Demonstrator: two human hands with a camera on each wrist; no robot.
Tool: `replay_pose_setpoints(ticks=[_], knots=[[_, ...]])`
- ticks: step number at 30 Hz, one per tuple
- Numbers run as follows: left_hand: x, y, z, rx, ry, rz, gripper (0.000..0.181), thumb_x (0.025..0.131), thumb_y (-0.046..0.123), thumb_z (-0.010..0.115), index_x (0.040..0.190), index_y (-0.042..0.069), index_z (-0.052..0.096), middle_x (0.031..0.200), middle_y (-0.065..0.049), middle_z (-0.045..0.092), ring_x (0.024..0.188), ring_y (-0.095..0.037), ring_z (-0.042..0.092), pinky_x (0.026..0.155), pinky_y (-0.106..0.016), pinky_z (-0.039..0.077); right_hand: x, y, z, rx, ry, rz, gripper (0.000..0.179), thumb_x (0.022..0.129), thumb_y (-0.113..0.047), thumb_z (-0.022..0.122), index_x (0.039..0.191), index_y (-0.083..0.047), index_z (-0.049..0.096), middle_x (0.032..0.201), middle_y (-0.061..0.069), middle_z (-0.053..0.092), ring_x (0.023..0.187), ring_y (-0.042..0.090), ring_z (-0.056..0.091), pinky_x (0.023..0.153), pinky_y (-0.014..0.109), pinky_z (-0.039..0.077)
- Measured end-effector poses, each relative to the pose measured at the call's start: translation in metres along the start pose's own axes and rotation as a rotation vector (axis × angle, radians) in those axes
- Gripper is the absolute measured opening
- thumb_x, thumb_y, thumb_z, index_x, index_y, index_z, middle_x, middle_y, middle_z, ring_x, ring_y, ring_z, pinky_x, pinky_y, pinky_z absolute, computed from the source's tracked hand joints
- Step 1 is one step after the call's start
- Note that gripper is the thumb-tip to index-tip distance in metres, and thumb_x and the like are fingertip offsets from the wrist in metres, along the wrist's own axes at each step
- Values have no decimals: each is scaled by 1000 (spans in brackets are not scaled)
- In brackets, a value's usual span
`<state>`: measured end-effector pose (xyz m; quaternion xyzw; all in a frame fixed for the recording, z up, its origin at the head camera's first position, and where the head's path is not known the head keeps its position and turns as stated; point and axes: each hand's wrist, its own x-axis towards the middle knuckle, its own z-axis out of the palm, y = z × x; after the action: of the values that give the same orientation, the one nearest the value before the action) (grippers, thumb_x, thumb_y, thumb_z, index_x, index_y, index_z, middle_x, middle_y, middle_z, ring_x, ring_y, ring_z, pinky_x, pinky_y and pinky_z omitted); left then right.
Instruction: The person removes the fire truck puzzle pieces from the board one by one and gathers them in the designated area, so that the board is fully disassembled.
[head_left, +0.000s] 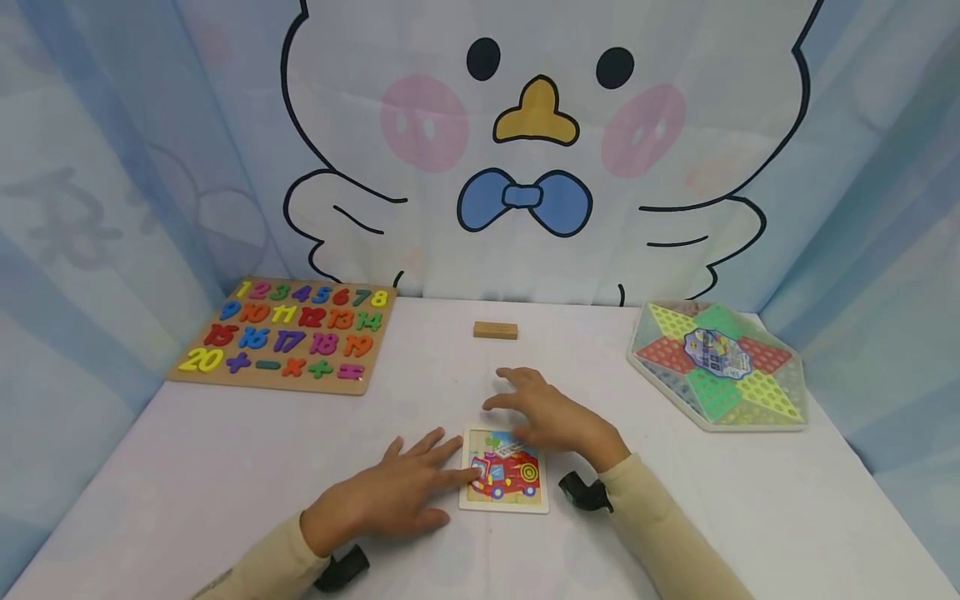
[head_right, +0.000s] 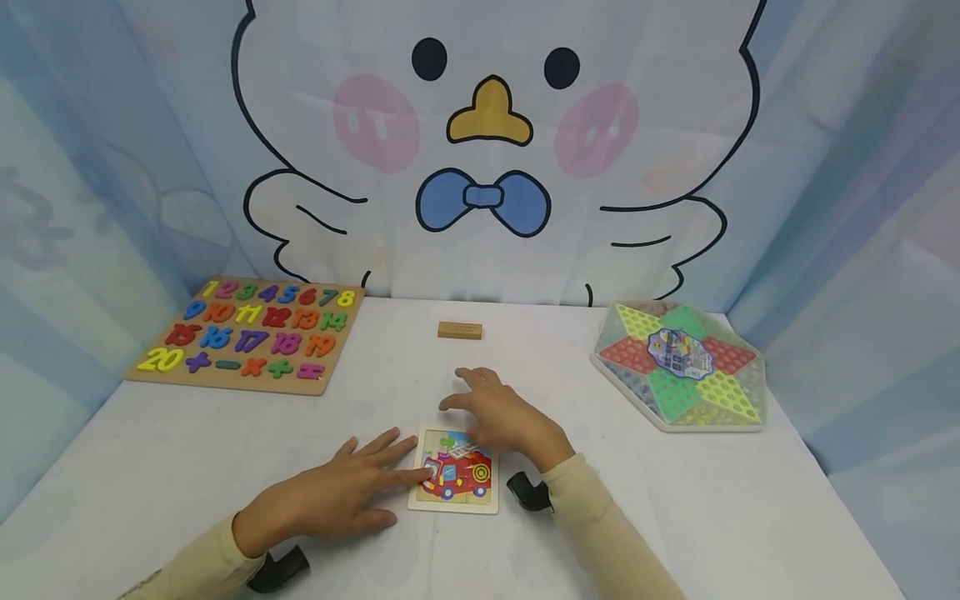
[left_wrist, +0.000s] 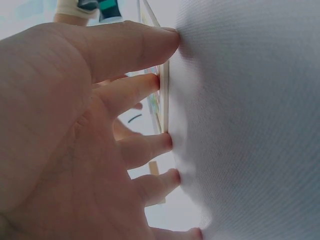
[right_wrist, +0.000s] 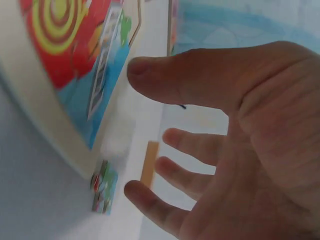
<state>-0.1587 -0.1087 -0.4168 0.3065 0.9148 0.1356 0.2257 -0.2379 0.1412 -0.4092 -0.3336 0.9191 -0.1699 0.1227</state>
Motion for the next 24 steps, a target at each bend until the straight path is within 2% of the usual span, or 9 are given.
replay_pose_setpoints(ticks=[3, 7, 10, 12, 14, 20, 24], knots=[[0, 0, 0, 2, 0, 2, 58, 94, 36, 74, 149, 39, 54, 165, -8, 34, 154, -39, 20, 110, -77, 22, -1, -8, 2, -36, -40, -38, 43, 90, -3, 74, 130, -17, 71, 154, 18, 43, 138, 39, 39, 109, 56, 42], [1, 0, 1, 7, 3, 3, 58, 94, 36, 74, 149, 40, 54, 165, -8, 34, 154, -38, 20, 110, -77, 22, -2, -13, 3, -40, -75, -55, 39, 90, -4, 74, 127, -17, 73, 133, 13, 55, 111, 25, 54, 92, 39, 53], [2, 0, 1, 10, 2, 3, 58, 94, 37, 74, 149, 40, 53, 165, -8, 33, 154, -38, 20, 110, -77, 22, -2, -14, 4, -5, -93, -37, 37, 90, -4, 74, 125, -16, 73, 117, 6, 57, 91, 17, 56, 79, 30, 53], [2, 0, 1, 9, 1, 1, 58, 94, 37, 74, 148, 40, 53, 165, -8, 34, 154, -38, 20, 110, -77, 21, -2, -14, 4, 15, -99, -26, 34, 90, -5, 75, 123, -16, 74, 111, 4, 57, 85, 15, 56, 75, 28, 51], [2, 1, 1, 6, -1, -2, 58, 94, 37, 74, 148, 41, 54, 165, -8, 34, 154, -38, 20, 110, -77, 21, -1, -13, 4, 21, -103, -19, 31, 90, -6, 75, 120, -16, 75, 108, 2, 57, 84, 15, 56, 75, 28, 52], [1, 1, 0, 3, -3, -4, 58, 94, 36, 74, 148, 40, 54, 164, -8, 34, 154, -38, 20, 110, -77, 22, 1, -13, 6, 40, -110, -9, 25, 90, -6, 75, 114, -15, 75, 105, 0, 61, 95, 17, 59, 84, 33, 55], [1, 0, 1, 5, 4, -2, 57, 94, 36, 74, 148, 40, 55, 164, -8, 34, 153, -38, 21, 110, -77, 22, 2, -13, 8, 54, -115, -10, 25, 90, -4, 75, 112, -14, 73, 103, 1, 60, 93, 17, 57, 81, 32, 54]])
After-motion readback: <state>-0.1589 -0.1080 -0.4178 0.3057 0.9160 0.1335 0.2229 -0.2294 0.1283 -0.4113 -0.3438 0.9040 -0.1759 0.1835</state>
